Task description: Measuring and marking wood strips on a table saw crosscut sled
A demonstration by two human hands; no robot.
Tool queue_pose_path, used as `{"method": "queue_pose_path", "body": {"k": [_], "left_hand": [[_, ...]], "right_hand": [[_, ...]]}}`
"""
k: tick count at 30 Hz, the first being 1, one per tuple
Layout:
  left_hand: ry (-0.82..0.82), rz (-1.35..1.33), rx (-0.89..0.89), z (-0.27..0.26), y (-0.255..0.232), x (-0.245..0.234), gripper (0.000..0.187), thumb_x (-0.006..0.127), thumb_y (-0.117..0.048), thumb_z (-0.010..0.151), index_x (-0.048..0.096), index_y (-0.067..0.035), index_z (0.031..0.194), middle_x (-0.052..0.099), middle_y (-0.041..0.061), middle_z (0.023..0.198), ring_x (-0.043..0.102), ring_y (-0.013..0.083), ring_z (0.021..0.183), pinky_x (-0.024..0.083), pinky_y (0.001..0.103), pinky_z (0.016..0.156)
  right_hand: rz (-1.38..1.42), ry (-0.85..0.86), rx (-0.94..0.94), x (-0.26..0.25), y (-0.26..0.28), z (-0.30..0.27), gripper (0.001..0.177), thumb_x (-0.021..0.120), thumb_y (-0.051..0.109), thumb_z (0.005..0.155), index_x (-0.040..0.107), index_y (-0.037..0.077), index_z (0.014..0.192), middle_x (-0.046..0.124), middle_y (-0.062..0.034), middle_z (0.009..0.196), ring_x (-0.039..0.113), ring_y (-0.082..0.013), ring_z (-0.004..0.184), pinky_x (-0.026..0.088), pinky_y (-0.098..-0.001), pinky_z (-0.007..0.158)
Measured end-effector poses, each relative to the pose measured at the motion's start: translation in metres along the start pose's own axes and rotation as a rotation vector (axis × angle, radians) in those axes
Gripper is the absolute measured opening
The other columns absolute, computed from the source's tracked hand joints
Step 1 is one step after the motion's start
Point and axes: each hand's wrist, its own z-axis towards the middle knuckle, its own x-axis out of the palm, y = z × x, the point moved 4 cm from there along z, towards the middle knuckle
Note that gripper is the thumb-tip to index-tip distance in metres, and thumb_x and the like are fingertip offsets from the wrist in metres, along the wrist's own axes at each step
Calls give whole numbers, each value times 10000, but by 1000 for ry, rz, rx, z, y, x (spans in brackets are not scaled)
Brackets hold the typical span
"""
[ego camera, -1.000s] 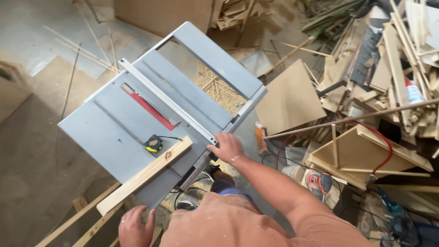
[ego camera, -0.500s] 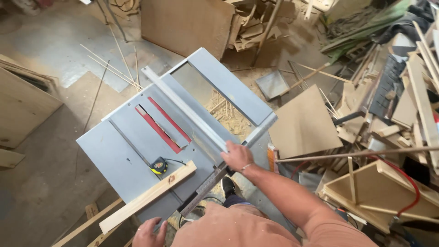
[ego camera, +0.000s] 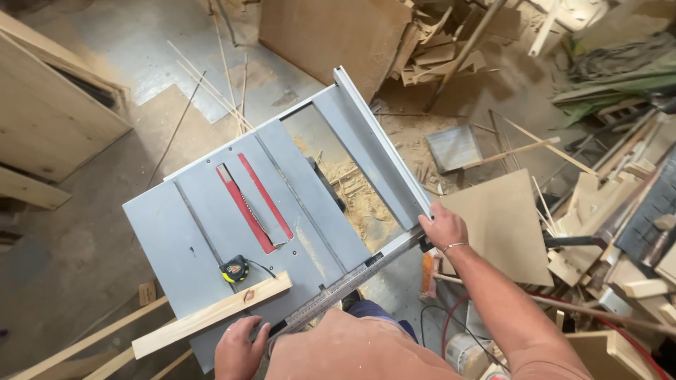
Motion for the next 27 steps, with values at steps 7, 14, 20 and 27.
{"method": "queue_pose_path", "body": {"k": [7, 14, 20, 27], "left_hand": [[-110, -49, 43, -10, -8, -2, 307, 698, -474, 858, 764, -224, 1023, 781, -45, 1024, 716, 222, 990, 551, 388, 858], [-127, -22, 17, -22, -9, -26, 297, 678, -453, 892, 755, -193, 1015, 766, -2, 983, 694, 280, 955, 531, 437, 802], [-241, 47, 113, 21, -9, -61, 287, 721, -367, 902, 719, -136, 1072, 730, 89, 1036, 668, 355, 947, 523, 498, 771], [-139, 123, 159, 121, -8, -57, 634, 824, -396, 737, 623, -146, 1283, 635, 87, 1224, 634, 358, 1096, 546, 493, 914]], "right_hand": [[-36, -95, -82, 31, -39, 42, 449, 562, 511, 870, 635, 134, 1103, 608, -176, 1156, 661, -478, 949, 518, -604, 779], [-107, 69, -85, 0, -23, 16, 481, 542, 494, 924, 633, 36, 1038, 688, -252, 1051, 685, -496, 921, 532, -590, 738], [-184, -601, -400, -4, -13, -19, 728, 833, 487, 810, 584, 74, 1354, 638, -198, 1295, 640, -406, 1060, 519, -511, 844], [-40, -659, -666, 40, 30, -84, 725, 829, 365, 800, 584, 56, 1409, 621, -243, 1332, 626, -414, 1116, 504, -515, 935]]}}
